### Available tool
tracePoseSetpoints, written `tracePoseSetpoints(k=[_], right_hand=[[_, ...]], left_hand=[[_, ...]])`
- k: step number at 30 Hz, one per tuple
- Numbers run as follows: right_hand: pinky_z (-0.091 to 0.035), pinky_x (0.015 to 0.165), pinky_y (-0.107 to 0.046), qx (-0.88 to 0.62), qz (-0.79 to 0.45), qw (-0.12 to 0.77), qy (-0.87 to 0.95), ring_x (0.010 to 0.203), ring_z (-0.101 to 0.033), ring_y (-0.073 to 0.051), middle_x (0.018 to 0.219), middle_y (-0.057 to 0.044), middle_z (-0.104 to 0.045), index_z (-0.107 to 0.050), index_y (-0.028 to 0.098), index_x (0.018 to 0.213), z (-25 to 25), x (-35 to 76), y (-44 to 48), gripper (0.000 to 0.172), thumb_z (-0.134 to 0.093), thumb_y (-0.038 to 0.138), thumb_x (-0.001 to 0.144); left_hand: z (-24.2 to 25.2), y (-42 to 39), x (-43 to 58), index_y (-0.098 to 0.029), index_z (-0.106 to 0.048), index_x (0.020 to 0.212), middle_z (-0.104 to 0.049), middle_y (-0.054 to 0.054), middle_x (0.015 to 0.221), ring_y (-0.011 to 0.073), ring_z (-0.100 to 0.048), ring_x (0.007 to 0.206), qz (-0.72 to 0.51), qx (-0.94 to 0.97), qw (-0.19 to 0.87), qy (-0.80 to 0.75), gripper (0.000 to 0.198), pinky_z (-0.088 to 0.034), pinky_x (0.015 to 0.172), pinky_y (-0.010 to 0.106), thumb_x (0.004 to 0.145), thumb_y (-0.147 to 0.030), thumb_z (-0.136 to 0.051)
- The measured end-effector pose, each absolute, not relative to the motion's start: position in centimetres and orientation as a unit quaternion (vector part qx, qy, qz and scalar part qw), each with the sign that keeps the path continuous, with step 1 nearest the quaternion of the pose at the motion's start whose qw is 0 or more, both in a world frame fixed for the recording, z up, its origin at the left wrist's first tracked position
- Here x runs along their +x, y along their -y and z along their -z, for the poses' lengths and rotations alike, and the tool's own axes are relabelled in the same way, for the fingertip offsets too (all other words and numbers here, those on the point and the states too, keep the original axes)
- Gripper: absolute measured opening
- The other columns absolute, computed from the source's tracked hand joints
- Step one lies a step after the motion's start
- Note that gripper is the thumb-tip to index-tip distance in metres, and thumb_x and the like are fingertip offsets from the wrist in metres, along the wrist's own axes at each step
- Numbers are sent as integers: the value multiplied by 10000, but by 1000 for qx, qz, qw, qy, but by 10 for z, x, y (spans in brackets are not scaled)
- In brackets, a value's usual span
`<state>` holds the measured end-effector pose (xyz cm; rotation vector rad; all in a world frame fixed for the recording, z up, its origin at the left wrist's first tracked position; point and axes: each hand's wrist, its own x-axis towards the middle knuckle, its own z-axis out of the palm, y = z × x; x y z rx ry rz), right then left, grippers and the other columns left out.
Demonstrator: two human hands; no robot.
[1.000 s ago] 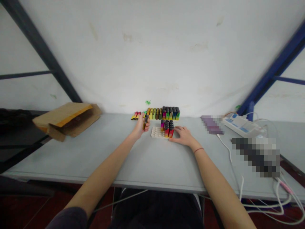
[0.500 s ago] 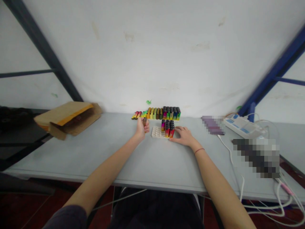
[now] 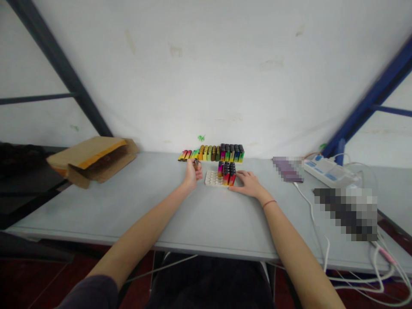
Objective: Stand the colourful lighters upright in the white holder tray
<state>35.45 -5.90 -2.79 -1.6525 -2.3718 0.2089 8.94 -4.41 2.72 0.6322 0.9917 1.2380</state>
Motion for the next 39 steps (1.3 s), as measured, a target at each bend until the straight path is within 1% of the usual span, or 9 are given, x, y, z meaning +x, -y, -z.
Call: tracePoseSetpoints(k=[6,10,14,16,18,21,28,34,39], right_hand=[[-449,1198,-565,-567,-71,119,812,1399,-558,-460,1545,-216,-621,-663,138,1482,27,354,60,863,-695,754,879],[-449,1199,-548,-567,-65,123,812,1409,-556,-447,1553,-201,-617,-675,164,1468,32,357,57,845,-688,767,876],[-451,1179,-583,-563,-54,128,815,1388,-569,-456,1535,-197,-635,-673,184,1470,37,358,54,841,-669,782,879],[-454,1174,-585,-562,-53,130,815,1387,-570,-457,1533,-193,-638,-669,188,1476,38,359,53,850,-661,792,878],[-460,1166,-582,-561,-54,131,816,1384,-571,-458,1531,-188,-640,-666,192,1480,38,359,54,859,-653,803,876],[-467,1156,-581,-557,-56,134,818,1376,-574,-458,1524,-181,-646,-669,207,1478,37,358,54,856,-647,813,875],[-441,1189,-559,-562,-60,128,815,1392,-567,-452,1522,-197,-641,-669,182,1478,35,358,54,867,-672,800,870],[-457,1169,-581,-562,-60,122,816,1395,-562,-461,1532,-207,-632,-664,166,1479,35,358,54,870,-657,797,880],[-460,1162,-590,-556,-57,132,819,1379,-572,-458,1518,-193,-647,-673,198,1471,37,359,54,841,-661,793,877]], left_hand=[[-28,46,93,-233,-331,598,-206,-84,436,63,-152,366,-558,297,647,-425,551,-121,395,186,1055,-540,-354],[-21,44,98,-229,-415,675,-318,-82,473,66,-255,387,-562,335,633,-414,545,-197,408,184,1014,-655,-453],[-8,43,103,-236,-488,811,-448,-76,526,100,-389,442,-545,445,570,-423,350,-308,466,204,1000,-517,-578],[-3,44,104,-230,-561,875,-563,-44,618,131,-539,571,-544,528,504,-414,218,-430,577,220,983,-407,-628],[1,44,104,-217,-647,924,-691,18,811,178,-667,826,-543,599,430,-401,125,-521,759,258,947,-336,-678],[4,44,104,-205,-733,990,-755,87,1098,236,-682,1104,-527,659,366,-392,117,-541,951,319,907,-285,-716],[14,40,103,-192,-779,1081,-792,90,1060,239,-724,993,-486,684,390,-380,199,-569,965,359,927,-290,-698],[16,41,102,-188,-774,1090,-784,118,1185,261,-723,1091,-460,727,327,-391,199,-556,1042,403,928,-273,-694],[16,43,98,-221,-715,1270,-790,91,1114,241,-752,1018,-445,742,315,-389,308,-571,1004,383,973,-276,-652]])
